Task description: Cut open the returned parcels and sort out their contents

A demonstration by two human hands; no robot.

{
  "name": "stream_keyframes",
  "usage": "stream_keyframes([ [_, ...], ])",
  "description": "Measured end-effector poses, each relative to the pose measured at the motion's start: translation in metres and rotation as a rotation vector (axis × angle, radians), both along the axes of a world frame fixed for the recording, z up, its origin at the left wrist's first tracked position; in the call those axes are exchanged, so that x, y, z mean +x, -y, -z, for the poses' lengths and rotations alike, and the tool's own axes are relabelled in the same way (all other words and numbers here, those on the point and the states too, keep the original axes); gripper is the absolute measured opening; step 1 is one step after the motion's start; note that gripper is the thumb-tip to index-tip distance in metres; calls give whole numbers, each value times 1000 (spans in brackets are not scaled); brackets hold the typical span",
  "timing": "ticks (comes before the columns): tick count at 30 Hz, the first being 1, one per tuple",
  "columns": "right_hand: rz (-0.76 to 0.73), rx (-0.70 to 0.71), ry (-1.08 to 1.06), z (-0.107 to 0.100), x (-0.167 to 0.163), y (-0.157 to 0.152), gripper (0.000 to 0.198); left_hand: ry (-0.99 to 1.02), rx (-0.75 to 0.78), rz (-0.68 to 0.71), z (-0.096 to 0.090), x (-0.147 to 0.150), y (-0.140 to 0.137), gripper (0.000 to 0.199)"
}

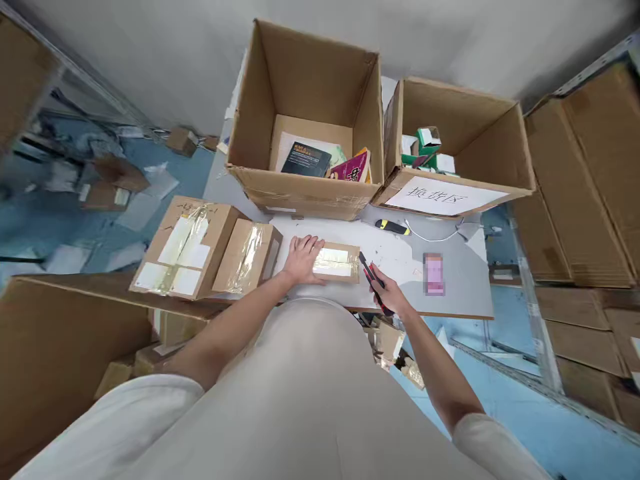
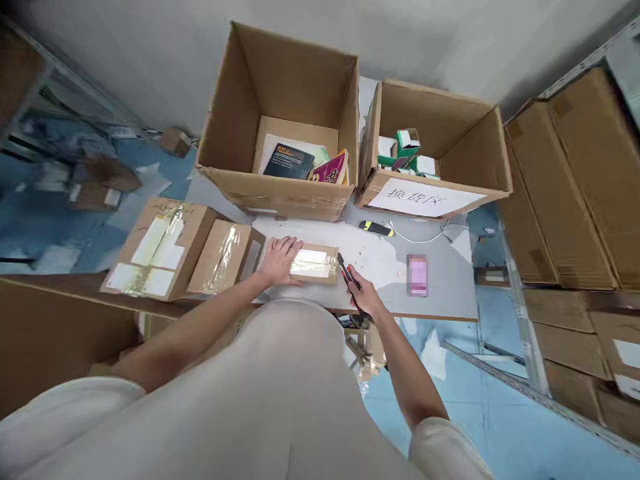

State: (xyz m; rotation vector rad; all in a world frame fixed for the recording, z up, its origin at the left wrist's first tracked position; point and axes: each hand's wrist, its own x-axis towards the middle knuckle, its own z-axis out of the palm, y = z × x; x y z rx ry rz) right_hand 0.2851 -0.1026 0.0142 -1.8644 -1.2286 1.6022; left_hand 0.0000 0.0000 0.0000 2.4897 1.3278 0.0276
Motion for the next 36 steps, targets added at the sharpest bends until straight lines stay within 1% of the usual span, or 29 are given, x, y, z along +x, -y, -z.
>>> stream_keyframes([
  [5, -257, 2, 175, -16, 14, -5, 60, 7, 3, -34, -1, 3, 3, 122],
  [6, -295, 9, 205, -19, 14, -6, 59, 13, 3, -32, -1, 3, 3, 121],
  [8, -327, 31, 256, -22, 12, -5, 58, 28, 6, -31, 0, 3, 4, 118],
  [11, -308, 26, 266, -26, 8, 1, 59, 44, 17, -42, 1, 2, 4, 117],
  [16, -262, -48, 227, -28, 5, 8, 60, 66, 17, -27, 4, 2, 4, 116],
  [21, -204, -22, 183, -25, 3, 18, 61, 80, 12, -35, 5, 3, 3, 115],
  [27, -103, -8, 108, -18, -6, 45, 63, 74, 17, -42, 5, 3, 4, 117],
  [32, -178, -1, 122, -12, -7, 63, 60, 63, 4, -50, 9, 3, 3, 121],
  [36, -194, 13, 172, -9, 8, 68, 60, 28, -13, -31, 7, 3, 5, 123],
])
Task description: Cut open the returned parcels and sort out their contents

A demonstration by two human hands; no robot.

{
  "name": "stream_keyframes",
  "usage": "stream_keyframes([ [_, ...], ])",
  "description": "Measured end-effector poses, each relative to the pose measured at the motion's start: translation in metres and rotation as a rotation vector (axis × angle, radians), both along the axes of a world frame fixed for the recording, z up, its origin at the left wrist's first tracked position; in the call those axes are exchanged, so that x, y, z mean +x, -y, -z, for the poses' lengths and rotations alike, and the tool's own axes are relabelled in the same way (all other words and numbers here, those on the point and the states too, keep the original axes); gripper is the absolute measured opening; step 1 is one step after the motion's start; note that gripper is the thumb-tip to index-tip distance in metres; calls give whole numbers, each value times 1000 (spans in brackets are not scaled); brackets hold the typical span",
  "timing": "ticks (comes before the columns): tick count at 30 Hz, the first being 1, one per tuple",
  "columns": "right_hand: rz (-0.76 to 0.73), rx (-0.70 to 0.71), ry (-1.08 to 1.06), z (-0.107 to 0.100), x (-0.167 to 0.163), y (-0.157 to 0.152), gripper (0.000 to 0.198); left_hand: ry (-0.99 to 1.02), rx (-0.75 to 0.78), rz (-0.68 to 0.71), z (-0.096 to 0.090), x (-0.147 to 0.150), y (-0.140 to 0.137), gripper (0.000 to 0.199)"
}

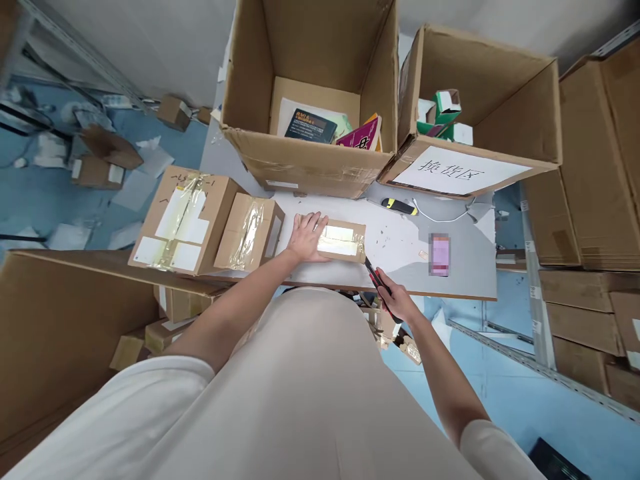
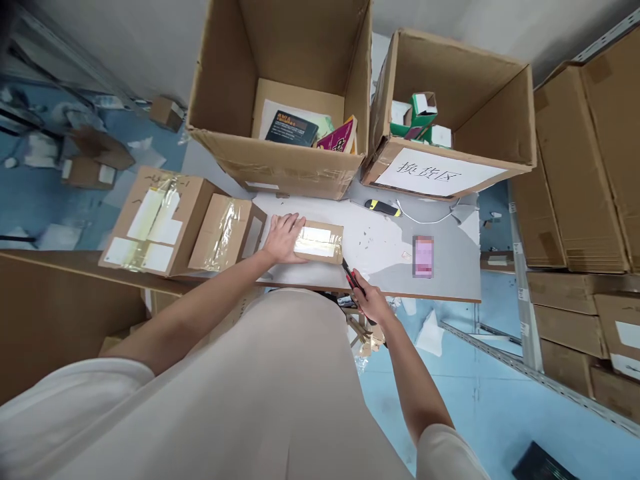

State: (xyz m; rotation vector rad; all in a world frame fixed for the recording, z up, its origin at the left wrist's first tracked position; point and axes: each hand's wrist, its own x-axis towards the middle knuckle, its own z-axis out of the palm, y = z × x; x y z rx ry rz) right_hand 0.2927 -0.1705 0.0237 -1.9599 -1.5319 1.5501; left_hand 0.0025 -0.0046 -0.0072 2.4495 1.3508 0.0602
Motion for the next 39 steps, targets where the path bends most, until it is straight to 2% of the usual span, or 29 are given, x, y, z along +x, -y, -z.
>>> stream_keyframes([
  [2, 19, 50, 83, 3, 10, 2, 61, -38, -7, -7, -2, 1, 1, 122],
  [5, 76, 92, 330, 18, 21, -2, 66, -100, -11, -23, -7, 2, 1, 123],
  [8, 66, 76, 565, 47, 21, -19, 66, -139, 14, -17, -12, 2, 4, 123],
  [10, 52, 115, 633, 69, 17, -35, 61, -155, 42, -16, -14, 1, 11, 116],
  [14, 37, 155, 735, 107, 8, -57, 56, -140, 72, -35, -9, 0, 43, 91],
  [18, 21, 150, 750, 121, 5, -55, 59, -108, 62, -56, 3, 0, 81, 71],
  [21, 27, 254, 736, 108, 7, -59, 61, -104, 63, -93, 9, 1, 94, 67],
  [24, -12, 493, 619, 74, 0, -87, 63, -104, 52, -109, 11, 1, 94, 64],
  [26, -204, 653, 488, 49, -14, -114, 66, -102, 46, -116, 11, 1, 92, 62],
  [28, -453, 736, 422, 29, -32, -138, 69, -94, 44, -120, 11, 0, 91, 61],
  [31, -626, 687, 462, 19, -59, -158, 72, -77, 28, -102, 10, -1, 90, 61],
  [34, -647, 641, 531, 21, -70, -163, 63, -68, 5, -86, 11, -2, 89, 64],
  [37, -669, 611, 530, 19, -67, -173, 47, -53, -5, -75, 11, -3, 90, 68],
  [39, -607, 522, 505, 15, -61, -188, 42, -39, -15, -59, 11, -4, 90, 71],
])
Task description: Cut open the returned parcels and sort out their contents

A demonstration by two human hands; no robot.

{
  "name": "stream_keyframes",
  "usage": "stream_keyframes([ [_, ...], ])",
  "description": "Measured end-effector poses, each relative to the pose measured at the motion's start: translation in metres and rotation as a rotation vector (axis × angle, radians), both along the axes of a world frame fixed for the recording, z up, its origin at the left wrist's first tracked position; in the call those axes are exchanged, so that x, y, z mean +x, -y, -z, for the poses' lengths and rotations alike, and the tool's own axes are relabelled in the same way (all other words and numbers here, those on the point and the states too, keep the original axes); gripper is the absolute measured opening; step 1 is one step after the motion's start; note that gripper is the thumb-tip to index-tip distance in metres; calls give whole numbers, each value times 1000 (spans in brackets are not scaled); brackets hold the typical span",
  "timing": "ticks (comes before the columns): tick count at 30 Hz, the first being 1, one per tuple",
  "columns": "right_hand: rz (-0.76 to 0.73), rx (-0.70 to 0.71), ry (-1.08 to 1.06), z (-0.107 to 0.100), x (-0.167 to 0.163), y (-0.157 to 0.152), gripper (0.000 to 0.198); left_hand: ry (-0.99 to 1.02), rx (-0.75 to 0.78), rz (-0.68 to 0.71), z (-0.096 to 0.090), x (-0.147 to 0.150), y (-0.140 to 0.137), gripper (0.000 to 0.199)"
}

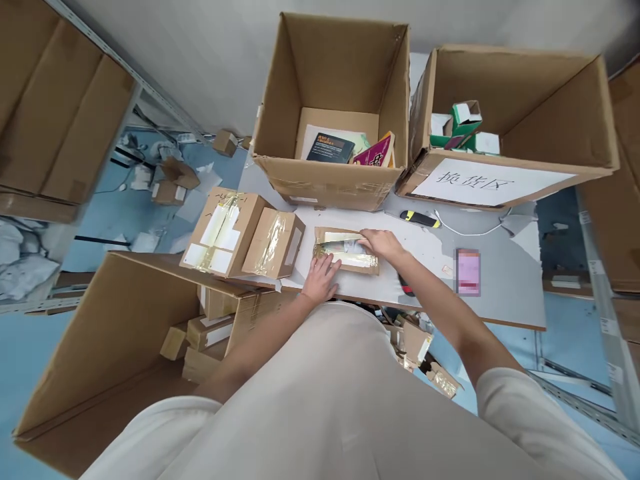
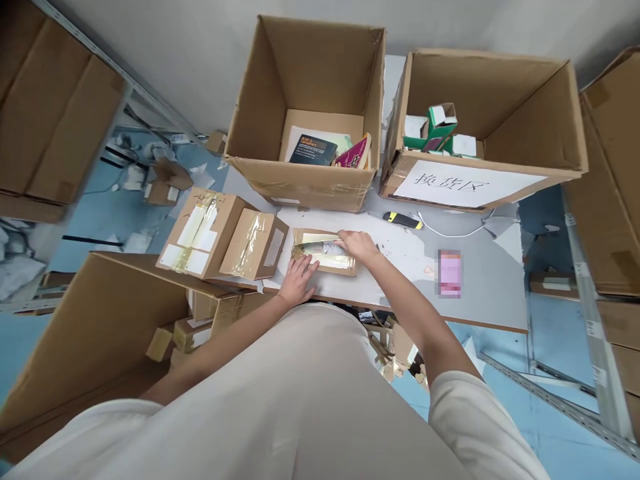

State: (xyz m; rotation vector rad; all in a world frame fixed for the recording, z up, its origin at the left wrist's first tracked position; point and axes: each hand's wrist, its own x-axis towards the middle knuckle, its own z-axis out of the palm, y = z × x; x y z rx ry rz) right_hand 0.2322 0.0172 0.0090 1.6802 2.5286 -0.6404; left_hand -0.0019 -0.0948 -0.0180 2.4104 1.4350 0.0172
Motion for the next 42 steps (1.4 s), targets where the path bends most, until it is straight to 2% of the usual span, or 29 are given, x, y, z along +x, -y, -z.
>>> stream_keyframes([
  [2, 157, -44, -36, -3, 6, -18, 46, 12, -13, 9, 0, -1, 0, 75],
  [6, 427, -3, -14, -2, 3, -43, 58, 41, -17, 24, 1, -1, 1, 82],
  [8, 515, 19, 53, 1, -6, -44, 52, 70, -8, 31, 0, -3, 1, 83],
  [10, 551, 100, 85, 1, -15, -35, 43, 114, -1, 30, -3, -8, -1, 81],
  [12, 466, 241, 69, -3, -23, -18, 41, 157, 22, 2, -9, -17, -9, 75],
  [14, 280, 334, 44, -9, -26, 5, 44, 172, 60, -27, -16, -29, -25, 74],
  [17, -58, 267, 27, -17, -26, 40, 39, 132, 80, 26, -23, -49, -59, 90],
  [19, -174, 192, 70, -20, -26, 57, 44, 100, 45, 103, -22, -59, -82, 104],
  [22, -120, 149, 196, -19, -28, 69, 58, 117, -10, 165, -15, -68, -101, 109],
  [23, -77, 157, 234, -18, -29, 73, 53, 130, -14, 165, -12, -68, -103, 107],
  [26, -27, 209, 288, -8, -34, 90, 22, 132, -3, 145, -5, -66, -99, 101],
  [30, -25, 252, 274, 6, -36, 130, 25, 99, -13, 125, -6, -62, -92, 94],
  [33, -37, 217, 162, 5, -28, 147, 19, 45, -53, 156, -17, -69, -94, 96],
  [35, -33, 158, 20, -6, -20, 141, 25, 18, -54, 196, -29, -73, -98, 89],
  [37, -9, 115, -55, -20, -15, 119, 34, 29, -14, 211, -42, -70, -104, 65],
  [39, -31, 91, 31, -34, -16, 88, 39, 41, 19, 261, -52, -55, -108, 42],
  [42, -169, -6, 299, -43, -32, 47, 35, -65, 5, 420, -57, -21, -113, 25],
])
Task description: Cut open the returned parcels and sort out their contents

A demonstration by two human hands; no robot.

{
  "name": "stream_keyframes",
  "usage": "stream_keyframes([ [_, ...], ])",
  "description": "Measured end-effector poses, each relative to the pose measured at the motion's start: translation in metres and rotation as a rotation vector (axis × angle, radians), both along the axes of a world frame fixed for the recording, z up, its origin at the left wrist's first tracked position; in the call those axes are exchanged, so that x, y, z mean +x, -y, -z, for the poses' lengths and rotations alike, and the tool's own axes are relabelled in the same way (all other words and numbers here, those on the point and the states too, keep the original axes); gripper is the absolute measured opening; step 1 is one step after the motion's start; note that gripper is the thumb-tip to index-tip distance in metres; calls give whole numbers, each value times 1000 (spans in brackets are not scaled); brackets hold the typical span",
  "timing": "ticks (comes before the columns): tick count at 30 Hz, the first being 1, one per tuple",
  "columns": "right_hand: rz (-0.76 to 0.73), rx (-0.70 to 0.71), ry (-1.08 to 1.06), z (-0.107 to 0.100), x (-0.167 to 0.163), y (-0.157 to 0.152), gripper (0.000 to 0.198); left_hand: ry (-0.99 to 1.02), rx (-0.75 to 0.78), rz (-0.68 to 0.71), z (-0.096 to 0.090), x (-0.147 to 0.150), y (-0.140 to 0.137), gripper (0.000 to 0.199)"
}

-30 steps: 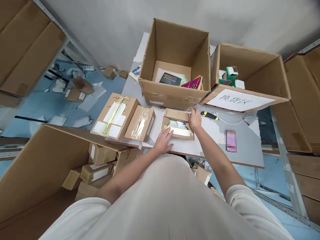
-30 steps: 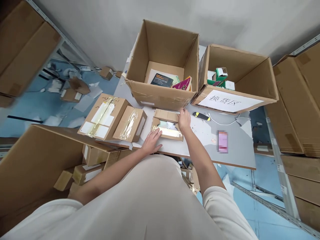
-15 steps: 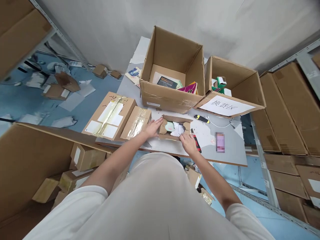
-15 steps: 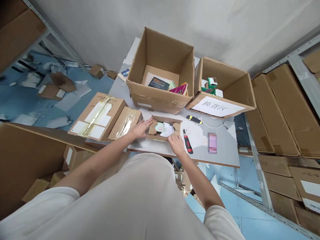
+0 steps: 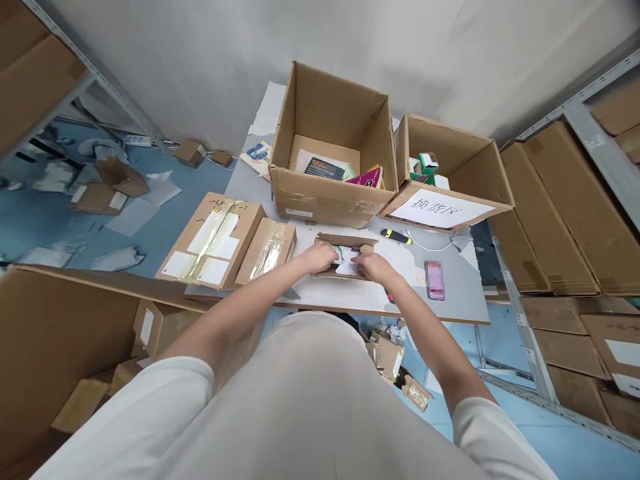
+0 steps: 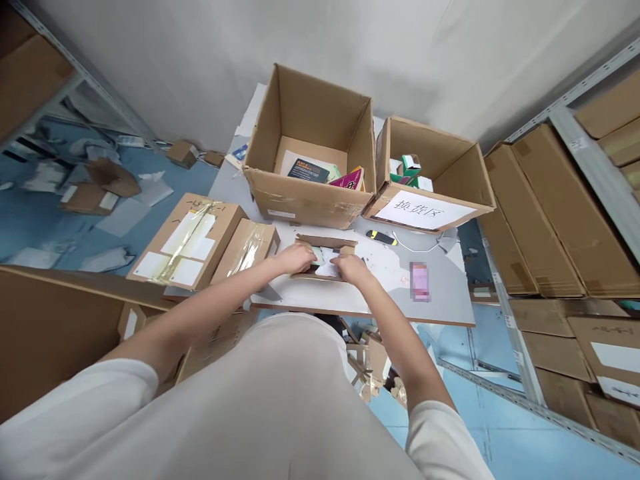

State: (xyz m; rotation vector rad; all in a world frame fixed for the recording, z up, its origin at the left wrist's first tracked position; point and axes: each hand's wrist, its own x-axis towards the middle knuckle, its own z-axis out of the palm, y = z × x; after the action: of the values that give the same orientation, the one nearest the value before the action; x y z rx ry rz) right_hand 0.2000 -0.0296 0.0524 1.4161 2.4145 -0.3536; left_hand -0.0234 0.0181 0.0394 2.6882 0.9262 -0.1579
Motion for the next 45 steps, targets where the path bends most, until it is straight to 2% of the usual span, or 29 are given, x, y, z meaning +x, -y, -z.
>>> stream_keyframes([
  [2, -14, 1, 91, -1, -15, -12, 27, -86, 12, 29, 0, 18, -1, 18],
  [5, 4, 63, 147, -2, -26, -5, 25, -134, 83, 22, -1, 26, 2, 29],
  [9, 89, 199, 161, -8, -8, 20, 33, -125, 223, 50, -11, 19, 12, 40],
  [11, 161, 226, 151, -7, 8, 29, 35, -149, 244, -58, -15, 15, 18, 48],
  [14, 251, 200, 72, 5, 30, 38, 38, -203, 244, -245, -12, 8, 31, 74],
  [18, 318, 216, -71, 30, 46, 48, 40, -190, 153, -386, 8, -6, 47, 110],
  [23, 376, 283, -130, 48, 51, 52, 46, -59, -31, -570, 34, -14, 53, 126],
  [27, 409, 252, -85, 41, 51, 47, 45, 101, -134, -616, 45, -15, 51, 136],
  [31, 381, 277, -26, 14, 37, 43, 36, 190, -165, -649, 51, -17, 52, 142],
  [33, 385, 226, -29, 1, 21, 36, 34, 200, -167, -657, 52, -17, 54, 144],
  [36, 444, 31, -57, -5, -8, 20, 37, 201, -164, -659, 51, -16, 54, 144],
  [40, 558, -145, -46, 9, -31, -1, 55, 174, -149, -667, 48, -15, 54, 139],
  [42, 538, -212, -77, 17, -32, -2, 51, 149, -136, -672, 47, -15, 55, 138],
  [45, 427, -347, -186, 24, -30, 4, 38, 117, -117, -679, 47, -15, 56, 136],
])
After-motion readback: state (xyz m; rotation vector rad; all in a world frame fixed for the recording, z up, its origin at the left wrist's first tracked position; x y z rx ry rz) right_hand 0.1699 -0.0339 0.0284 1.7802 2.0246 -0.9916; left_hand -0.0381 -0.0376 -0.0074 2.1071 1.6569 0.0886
